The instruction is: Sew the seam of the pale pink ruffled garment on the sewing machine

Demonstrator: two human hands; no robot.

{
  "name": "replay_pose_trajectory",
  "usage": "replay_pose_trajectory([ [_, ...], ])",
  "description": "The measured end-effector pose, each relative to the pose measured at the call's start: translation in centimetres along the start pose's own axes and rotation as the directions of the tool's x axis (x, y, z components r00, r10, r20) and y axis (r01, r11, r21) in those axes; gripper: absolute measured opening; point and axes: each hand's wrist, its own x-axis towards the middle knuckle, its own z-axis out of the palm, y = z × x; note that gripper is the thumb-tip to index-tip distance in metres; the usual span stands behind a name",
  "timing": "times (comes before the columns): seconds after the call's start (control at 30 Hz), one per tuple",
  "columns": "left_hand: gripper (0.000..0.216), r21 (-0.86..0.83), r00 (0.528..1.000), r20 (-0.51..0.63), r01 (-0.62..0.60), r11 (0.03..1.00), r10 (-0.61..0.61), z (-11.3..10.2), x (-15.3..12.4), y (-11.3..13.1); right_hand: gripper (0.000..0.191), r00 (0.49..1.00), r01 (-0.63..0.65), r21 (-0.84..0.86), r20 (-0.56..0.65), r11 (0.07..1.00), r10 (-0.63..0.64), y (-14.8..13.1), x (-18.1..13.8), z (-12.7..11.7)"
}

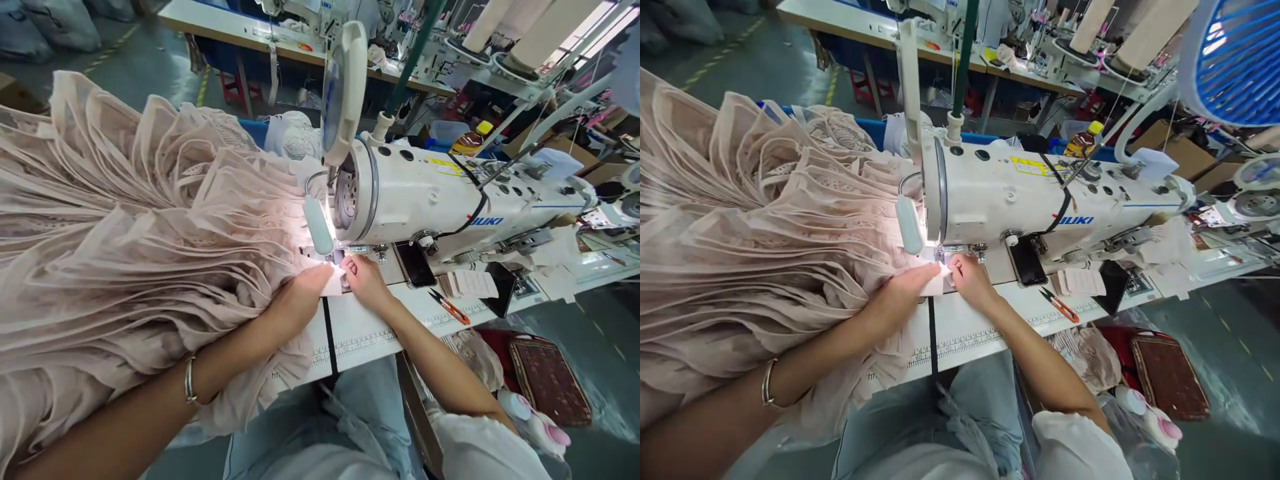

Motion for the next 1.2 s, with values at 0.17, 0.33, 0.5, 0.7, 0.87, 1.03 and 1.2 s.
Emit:
replay_pose_trajectory([
  [0.17, 0.047, 0.137, 0.986, 0.114, -0.134, 0.981, 0.118, -0.3, -0.3, 1.9, 0.014, 1.0, 0.005, 0.044, -0.024, 0.999, -0.004, 0.0, -0.2, -0.1],
  [0.33, 0.046, 0.287, 0.974, 0.169, -0.197, 0.937, 0.153, -0.8, -0.1, 2.1, 0.013, 0.999, 0.009, 0.027, -0.04, 1.0, -0.008, 0.2, -0.2, 0.2],
  [0.5, 0.046, 0.31, 0.968, 0.191, -0.219, 0.925, 0.165, -0.9, 0.1, 1.7, 0.014, 0.999, 0.017, 0.009, -0.036, 1.0, -0.017, 0.3, -0.1, 0.3],
  [0.7, 0.043, 0.246, 0.977, 0.123, -0.199, 0.948, 0.173, -0.4, 0.1, 1.2, 0.019, 0.988, 0.15, -0.006, -0.019, 0.989, -0.15, 0.5, -0.9, -0.6],
  [0.87, 0.038, 0.224, 0.998, 0.007, -0.065, 0.972, 0.066, -0.1, 0.0, 1.0, 0.028, 0.94, 0.339, -0.269, 0.067, 0.902, -0.333, 0.1, -1.9, -0.8],
  [1.03, 0.026, 0.251, 0.992, 0.125, -0.002, 0.968, -0.031, -0.9, 0.6, 1.6, 0.039, 0.909, 0.407, -0.54, 0.16, 0.737, -0.385, -0.6, -2.0, -0.5],
  [1.2, 0.026, 0.215, 0.983, 0.178, -0.079, 0.973, 0.04, -0.8, 1.4, 2.4, 0.041, 0.883, 0.468, -0.508, 0.231, 0.723, -0.41, 0.3, -1.2, -0.9],
])
